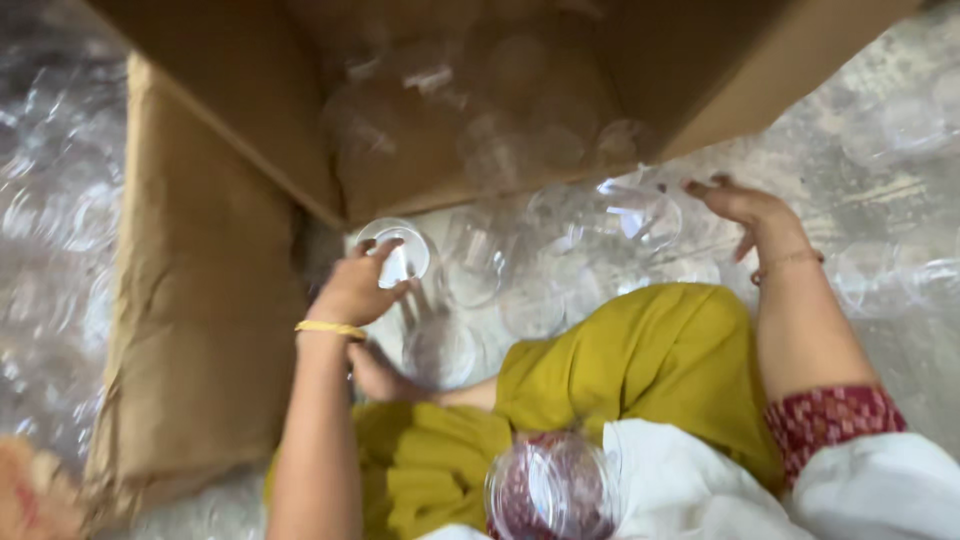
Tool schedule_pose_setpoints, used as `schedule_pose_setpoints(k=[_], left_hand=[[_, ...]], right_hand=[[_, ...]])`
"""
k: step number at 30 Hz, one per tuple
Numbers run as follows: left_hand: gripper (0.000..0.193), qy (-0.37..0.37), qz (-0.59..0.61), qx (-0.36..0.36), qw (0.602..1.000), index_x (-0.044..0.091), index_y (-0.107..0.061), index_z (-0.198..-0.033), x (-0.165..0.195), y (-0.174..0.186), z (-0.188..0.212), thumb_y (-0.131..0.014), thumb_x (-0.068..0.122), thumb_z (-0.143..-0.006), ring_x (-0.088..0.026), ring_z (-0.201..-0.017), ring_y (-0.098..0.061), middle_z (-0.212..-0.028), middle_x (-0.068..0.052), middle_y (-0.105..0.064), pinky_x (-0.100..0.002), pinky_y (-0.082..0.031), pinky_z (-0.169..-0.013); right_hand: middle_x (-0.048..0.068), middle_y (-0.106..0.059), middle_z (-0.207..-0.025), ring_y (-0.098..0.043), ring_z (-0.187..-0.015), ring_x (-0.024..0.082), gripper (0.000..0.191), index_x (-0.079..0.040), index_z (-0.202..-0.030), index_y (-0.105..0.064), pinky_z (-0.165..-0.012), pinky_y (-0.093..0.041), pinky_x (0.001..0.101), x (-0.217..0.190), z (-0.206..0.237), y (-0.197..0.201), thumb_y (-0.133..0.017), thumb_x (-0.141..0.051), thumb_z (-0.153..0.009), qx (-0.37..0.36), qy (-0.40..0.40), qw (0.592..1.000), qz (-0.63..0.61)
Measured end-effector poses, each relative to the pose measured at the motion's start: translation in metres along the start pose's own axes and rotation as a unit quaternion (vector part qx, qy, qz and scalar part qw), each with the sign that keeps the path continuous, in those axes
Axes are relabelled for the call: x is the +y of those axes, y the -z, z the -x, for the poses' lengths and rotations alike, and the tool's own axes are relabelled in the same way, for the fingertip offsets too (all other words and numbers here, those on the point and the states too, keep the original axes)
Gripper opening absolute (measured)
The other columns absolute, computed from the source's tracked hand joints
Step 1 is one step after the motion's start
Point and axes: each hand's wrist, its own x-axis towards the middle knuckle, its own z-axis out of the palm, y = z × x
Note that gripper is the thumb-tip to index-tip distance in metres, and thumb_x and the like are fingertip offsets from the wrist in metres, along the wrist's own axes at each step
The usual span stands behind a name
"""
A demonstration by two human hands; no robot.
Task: The person sits on the floor between cardboard boxes filled with clear plastic containers. They pick up containers and lids, fit a lid onto a container, and place the assembled containers into a box, occasionally moving loose containers aside on the floor.
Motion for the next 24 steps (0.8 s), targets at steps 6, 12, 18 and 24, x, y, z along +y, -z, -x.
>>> schedule_pose_setpoints(k=[6, 12, 18, 24], left_hand=[[0.061, 0.142, -0.050, -0.065, 0.986, 0.029, -0.050, -0.144, 0.026, -0.058, 0.040, -0.072, 0.022, -0.087, -0.034, -0.132, -0.057, -0.168, -0.004, -0.024, -0.054, -0.052, -0.100], [0.045, -0.015, 0.055, 0.199, 0.978, 0.015, -0.063, -0.130, 0.034, 0.011, 0.088, -0.074, 0.020, -0.086, -0.041, -0.118, -0.059, -0.136, -0.017, -0.057, -0.051, -0.051, -0.095], [0.019, -0.156, 0.220, 0.355, 0.895, 0.004, -0.068, -0.115, -0.045, 0.172, 0.140, -0.063, 0.011, -0.098, -0.022, -0.099, -0.073, -0.107, -0.011, -0.074, -0.035, -0.060, -0.079], [0.037, 0.120, 0.030, 0.240, 0.963, 0.006, -0.071, -0.120, -0.233, 0.219, 0.071, -0.075, 0.031, -0.093, -0.032, -0.098, -0.072, -0.107, -0.020, -0.074, -0.041, -0.055, -0.088]], right_hand=[[0.008, -0.021, -0.171, -0.019, -0.156, 0.037, 0.097, -0.021, -0.163, -0.025, -0.095, -0.046, 0.0782, -0.027, -0.002, -0.114, -0.059, -0.063, -0.082, -0.132, 0.071, 0.985, -0.085], [0.022, -0.052, -0.152, -0.052, -0.140, 0.038, 0.101, -0.008, -0.161, -0.031, -0.112, -0.044, 0.0495, -0.041, 0.028, -0.187, -0.073, -0.057, -0.084, -0.103, 0.315, 0.942, 0.058], [0.023, -0.055, -0.146, -0.057, -0.131, 0.039, 0.069, -0.005, -0.151, -0.052, -0.107, -0.046, 0.0473, -0.013, 0.058, -0.196, -0.072, -0.036, -0.093, 0.163, 0.533, 0.830, 0.025], [0.016, -0.060, -0.139, -0.060, -0.127, 0.028, 0.052, -0.007, -0.139, -0.061, -0.104, -0.051, 0.0415, -0.009, 0.099, -0.192, -0.068, -0.032, -0.094, 0.004, 0.493, 0.870, -0.015]])
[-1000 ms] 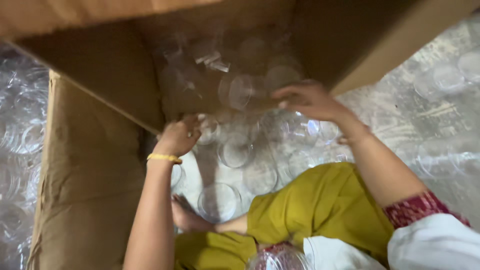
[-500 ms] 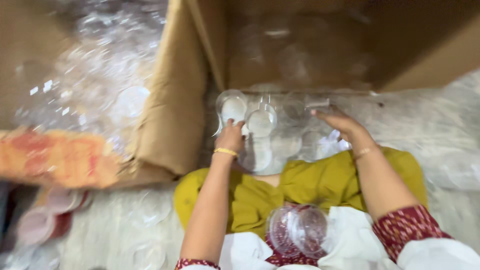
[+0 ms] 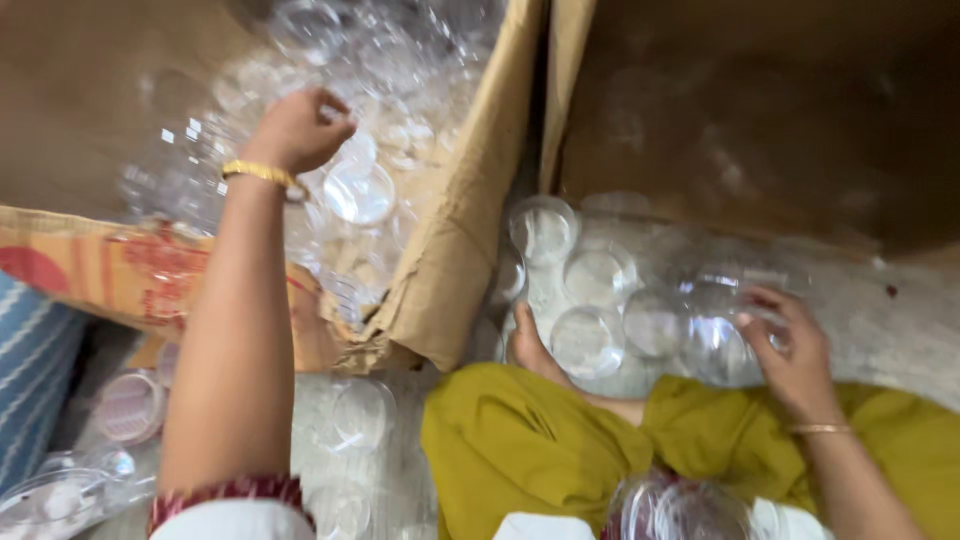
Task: The person sits on the floor between cardboard boxes filled with clear plastic containers. They pick up containers and lids, fit a lid onto a container, and place the assembled containers into a box, occasionally moving loose containers aside on the floor.
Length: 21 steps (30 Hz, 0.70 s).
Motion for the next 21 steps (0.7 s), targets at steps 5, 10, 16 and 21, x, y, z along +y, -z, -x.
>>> schedule_pose_setpoints(k=[5, 10, 16, 21], left_hand=[[0.037, 0.101, 0.013, -0.002, 0.995, 0.013, -0.073, -0.122, -0.072, -0.078, 0.001, -0.074, 0.028, -0.088, -0.034, -0.097, -0.071, -0.107, -0.018, -0.075, -0.045, -0.054, -0.089], [0.026, -0.134, 0.228, 0.234, 0.936, 0.002, -0.058, -0.134, 0.003, -0.003, 0.083, -0.056, -0.004, -0.109, -0.018, -0.111, -0.068, -0.128, -0.012, -0.068, -0.029, -0.056, -0.092], [0.021, -0.118, 0.273, 0.031, 0.954, 0.004, -0.068, -0.118, 0.180, -0.049, 0.232, -0.062, 0.016, -0.101, -0.016, -0.094, -0.073, -0.102, -0.008, -0.076, -0.032, -0.056, -0.086], [0.039, -0.133, -0.010, -0.312, 0.941, 0.011, -0.073, -0.116, 0.274, -0.173, 0.236, -0.063, 0.041, -0.094, -0.035, -0.108, -0.070, -0.105, -0.015, -0.076, -0.058, -0.040, -0.102]], right_hand=[[0.010, -0.052, -0.147, -0.058, -0.116, 0.031, 0.094, -0.018, -0.158, -0.039, -0.100, -0.050, 0.0431, -0.052, 0.048, 0.004, -0.087, -0.042, -0.081, -0.628, -0.069, 0.774, -0.042], [0.013, -0.054, -0.139, -0.053, -0.132, 0.027, 0.106, -0.020, -0.158, -0.035, -0.110, -0.046, 0.0371, -0.076, 0.084, -0.002, -0.088, -0.042, -0.069, -0.654, 0.003, 0.753, 0.077], [0.015, -0.055, -0.134, -0.054, -0.123, 0.030, 0.092, -0.010, -0.146, -0.044, -0.103, -0.044, 0.0409, -0.049, 0.108, -0.003, -0.095, -0.038, -0.075, -0.628, 0.079, 0.773, 0.029], [0.006, -0.067, -0.107, -0.065, -0.096, 0.019, 0.042, -0.010, -0.113, -0.061, -0.083, -0.055, 0.0356, -0.009, 0.100, -0.023, -0.081, -0.019, -0.077, -0.586, 0.027, 0.809, -0.017]])
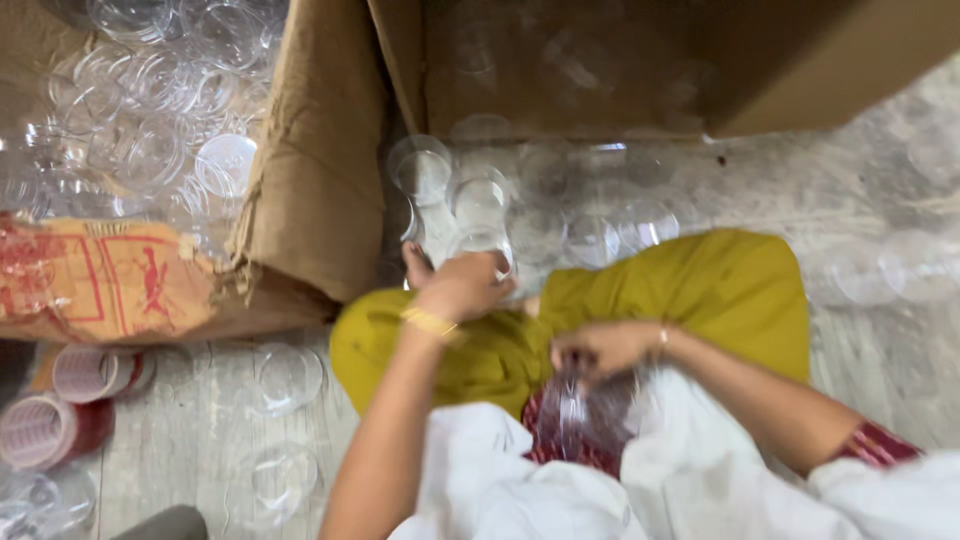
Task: The person sits on the floor between cardboard boxes filled with clear plastic containers. They pick up containers and lids, fit a lid onto a container, and place the assembled containers into a box, occasionally moving loose containers aside on the floor.
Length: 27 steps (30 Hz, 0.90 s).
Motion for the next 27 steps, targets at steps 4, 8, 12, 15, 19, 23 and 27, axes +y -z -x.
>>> schedule_pose_setpoints(k=[4, 8, 12, 15, 19, 23, 27], left_hand=[[0.059, 0.001, 0.001, -0.080, 0.997, 0.001, -0.071, -0.115, 0.028, -0.046, -0.024, -0.050, 0.055, -0.105, -0.045, -0.115, -0.062, -0.118, -0.025, -0.065, -0.051, -0.048, -0.102], [0.054, 0.066, 0.072, 0.157, 0.983, -0.001, -0.065, -0.116, 0.031, -0.055, -0.009, -0.054, 0.049, -0.101, -0.049, -0.103, -0.064, -0.105, -0.030, -0.069, -0.056, -0.050, -0.091], [0.053, -0.007, 0.025, -0.066, 0.997, 0.001, -0.074, -0.104, 0.048, -0.079, 0.002, -0.067, 0.051, -0.089, -0.043, -0.104, -0.067, -0.105, -0.027, -0.069, -0.050, -0.052, -0.095], [0.049, -0.121, 0.019, -0.143, 0.982, 0.007, -0.074, -0.107, 0.065, -0.125, -0.001, -0.063, 0.051, -0.091, -0.041, -0.100, -0.069, -0.105, -0.022, -0.073, -0.051, -0.053, -0.090], [0.053, -0.109, 0.025, -0.122, 0.986, 0.004, -0.070, -0.107, 0.060, -0.158, -0.026, -0.072, 0.052, -0.086, -0.038, -0.106, -0.067, -0.109, -0.022, -0.072, -0.049, -0.051, -0.093], [0.067, -0.098, 0.115, -0.156, 0.976, 0.007, -0.058, -0.123, 0.040, -0.151, -0.029, -0.082, 0.042, -0.071, -0.036, -0.105, -0.070, -0.107, -0.020, -0.074, -0.046, -0.054, -0.092], [0.063, -0.125, 0.091, -0.127, 0.980, 0.007, -0.056, -0.128, 0.034, -0.141, -0.017, -0.081, 0.038, -0.079, -0.042, -0.114, -0.062, -0.124, -0.024, -0.063, -0.048, -0.051, -0.096]], right_hand=[[0.002, -0.071, -0.095, -0.069, -0.083, 0.016, 0.017, -0.011, -0.106, -0.067, -0.075, -0.060, 0.0313, 0.038, 0.012, 0.043, -0.060, -0.010, -0.090, 0.252, -0.045, 0.964, -0.074], [0.008, -0.074, -0.109, -0.069, -0.099, 0.018, 0.028, -0.004, -0.117, -0.069, -0.086, -0.058, 0.0325, 0.055, 0.010, 0.081, -0.073, -0.010, -0.090, 0.475, -0.024, 0.880, -0.002], [0.010, -0.067, -0.123, -0.065, -0.110, 0.016, 0.056, -0.006, -0.137, -0.054, -0.095, -0.056, 0.0320, 0.051, 0.017, 0.092, -0.075, -0.010, -0.085, 0.476, 0.062, 0.873, -0.088], [0.012, -0.066, -0.127, -0.066, -0.113, 0.018, 0.051, -0.003, -0.137, -0.057, -0.097, -0.054, 0.0348, 0.034, 0.042, 0.065, -0.074, -0.019, -0.091, 0.505, 0.041, 0.861, -0.042], [0.015, -0.073, -0.113, -0.070, -0.106, 0.027, 0.064, -0.006, -0.131, -0.066, -0.092, -0.057, 0.0403, -0.009, 0.088, 0.018, -0.071, -0.051, -0.087, 0.447, -0.151, 0.881, 0.038], [0.020, -0.072, -0.106, -0.070, -0.103, 0.033, 0.106, -0.011, -0.148, -0.043, -0.090, -0.057, 0.0447, -0.057, 0.098, -0.042, -0.064, -0.082, -0.072, 0.217, -0.356, 0.907, 0.063], [0.021, -0.056, -0.134, -0.050, -0.124, 0.039, 0.107, -0.025, -0.154, -0.033, -0.104, -0.043, 0.0480, -0.091, 0.093, -0.073, -0.076, -0.075, -0.070, 0.207, -0.371, 0.896, 0.128]])
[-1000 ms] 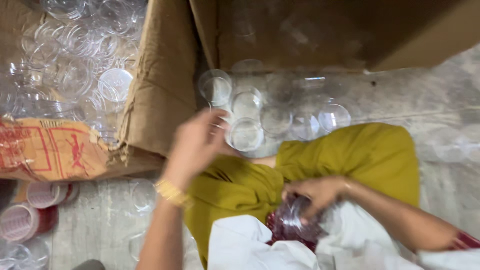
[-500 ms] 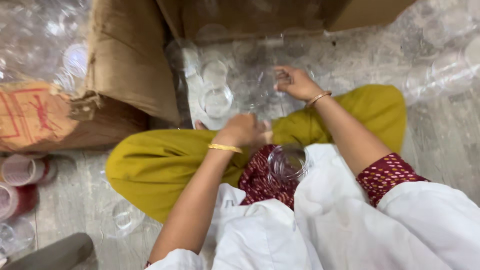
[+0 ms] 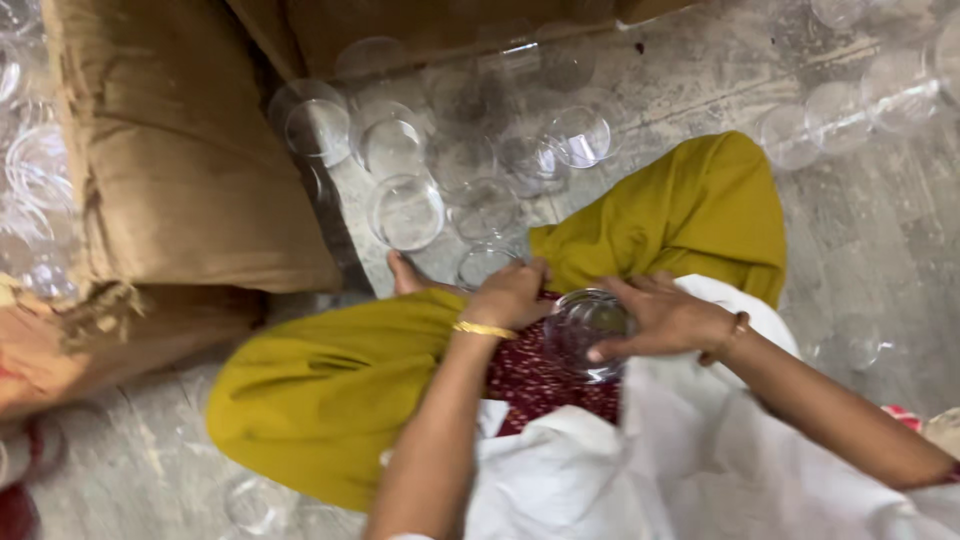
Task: The person sits on the floor between cardboard boxes filled with clear plastic containers. They pick up containers and lids, fit a lid onto a container, and place the assembled containers into a box, occasionally moving loose containers aside on the floor.
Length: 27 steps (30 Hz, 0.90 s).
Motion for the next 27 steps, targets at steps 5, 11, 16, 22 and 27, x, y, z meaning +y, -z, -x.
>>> schedule_pose_setpoints(k=[5, 11, 16, 22, 27], left_hand=[[0.049, 0.098, 0.021, 0.047, 0.994, 0.006, -0.057, -0.132, -0.024, 0.024, 0.018, -0.069, 0.035, -0.094, -0.042, -0.122, -0.061, -0.128, -0.025, -0.066, -0.049, -0.048, -0.104], [0.058, 0.146, -0.067, 0.089, 0.983, 0.022, -0.062, -0.133, -0.044, 0.045, 0.039, -0.078, 0.031, -0.078, -0.041, -0.144, -0.034, -0.145, -0.006, -0.056, -0.060, -0.031, -0.108], [0.036, 0.124, -0.185, 0.021, 0.975, 0.018, -0.062, -0.128, -0.035, 0.027, 0.008, -0.067, 0.022, -0.092, -0.040, -0.131, -0.051, -0.140, -0.013, -0.056, -0.060, -0.033, -0.114], [0.026, 0.166, -0.178, 0.219, 0.945, 0.006, -0.062, -0.117, -0.047, 0.008, -0.024, -0.059, 0.011, -0.092, -0.039, -0.109, -0.066, -0.118, -0.016, -0.065, -0.051, -0.057, -0.085], [0.020, 0.219, -0.170, 0.344, 0.897, 0.007, -0.064, -0.105, -0.086, 0.059, 0.002, -0.060, 0.010, -0.086, -0.041, -0.088, -0.071, -0.099, -0.020, -0.069, -0.053, -0.058, -0.074]], right_hand=[[0.009, -0.060, -0.136, -0.050, -0.129, 0.030, 0.097, -0.029, -0.147, -0.041, -0.104, -0.043, 0.0481, -0.043, 0.010, -0.012, -0.087, -0.051, -0.064, 0.022, 0.074, 0.997, 0.010], [0.010, -0.076, -0.111, -0.073, -0.102, 0.024, 0.095, -0.025, -0.149, -0.038, -0.088, -0.058, 0.0382, -0.043, -0.021, -0.008, -0.089, -0.032, -0.069, -0.157, 0.095, 0.978, -0.101], [0.010, -0.075, -0.103, -0.074, -0.095, 0.018, 0.096, -0.018, -0.151, -0.035, -0.081, -0.065, 0.0376, 0.024, -0.067, 0.046, -0.086, -0.017, -0.070, -0.050, 0.124, 0.922, -0.364], [0.015, -0.069, -0.117, -0.064, -0.113, 0.022, 0.081, -0.012, -0.148, -0.048, -0.099, -0.052, 0.0385, 0.041, -0.151, 0.065, -0.084, -0.018, -0.075, 0.045, 0.149, 0.888, -0.432], [0.010, -0.057, -0.139, -0.054, -0.128, 0.022, 0.080, -0.011, -0.149, -0.047, -0.104, -0.046, 0.0384, 0.044, -0.173, 0.056, -0.084, -0.020, -0.078, 0.134, 0.295, 0.890, -0.319]])
